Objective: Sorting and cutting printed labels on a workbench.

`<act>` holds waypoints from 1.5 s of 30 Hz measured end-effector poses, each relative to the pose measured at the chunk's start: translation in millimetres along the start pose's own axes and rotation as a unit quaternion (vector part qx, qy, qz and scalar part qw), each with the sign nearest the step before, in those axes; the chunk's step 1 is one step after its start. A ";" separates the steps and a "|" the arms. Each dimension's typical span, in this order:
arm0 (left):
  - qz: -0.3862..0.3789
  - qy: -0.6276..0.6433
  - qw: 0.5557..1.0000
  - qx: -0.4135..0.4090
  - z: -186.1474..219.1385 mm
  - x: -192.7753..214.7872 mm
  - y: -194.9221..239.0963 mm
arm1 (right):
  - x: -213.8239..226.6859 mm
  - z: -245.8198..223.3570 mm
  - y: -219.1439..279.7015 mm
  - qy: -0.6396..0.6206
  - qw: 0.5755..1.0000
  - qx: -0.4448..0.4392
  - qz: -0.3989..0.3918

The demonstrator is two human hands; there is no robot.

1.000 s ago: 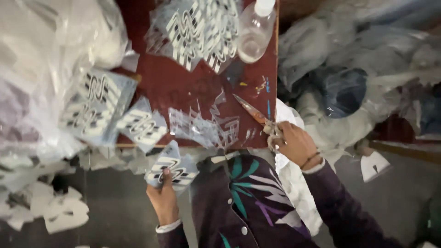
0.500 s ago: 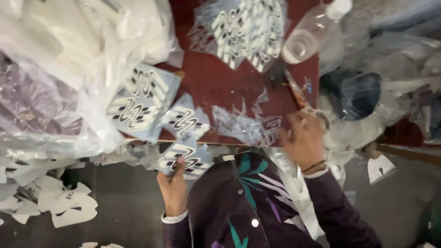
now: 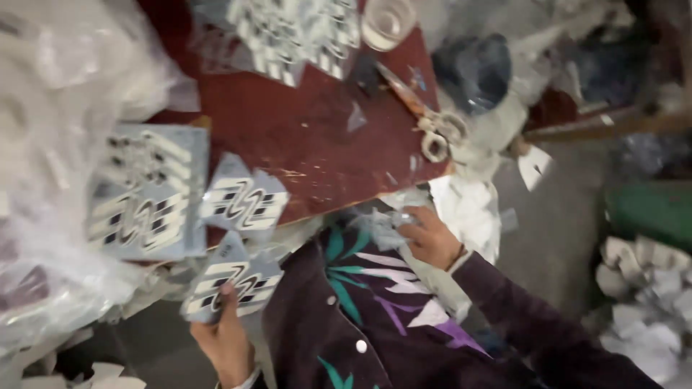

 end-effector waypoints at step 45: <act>0.107 -0.103 0.989 -0.018 -13.0 -228.5 -8.6 | 117.8 54.8 -251.2 0.068 0.978 0.143 0.138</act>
Point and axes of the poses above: each hand's wrist, its own y-axis away from the middle knuckle, its own x-axis out of the back of the hand, z = x × y, the point moved 9 cm from there along -y, towards the middle knuckle, and after that the axes turned 3 degrees about y, right-handed, at the moved point
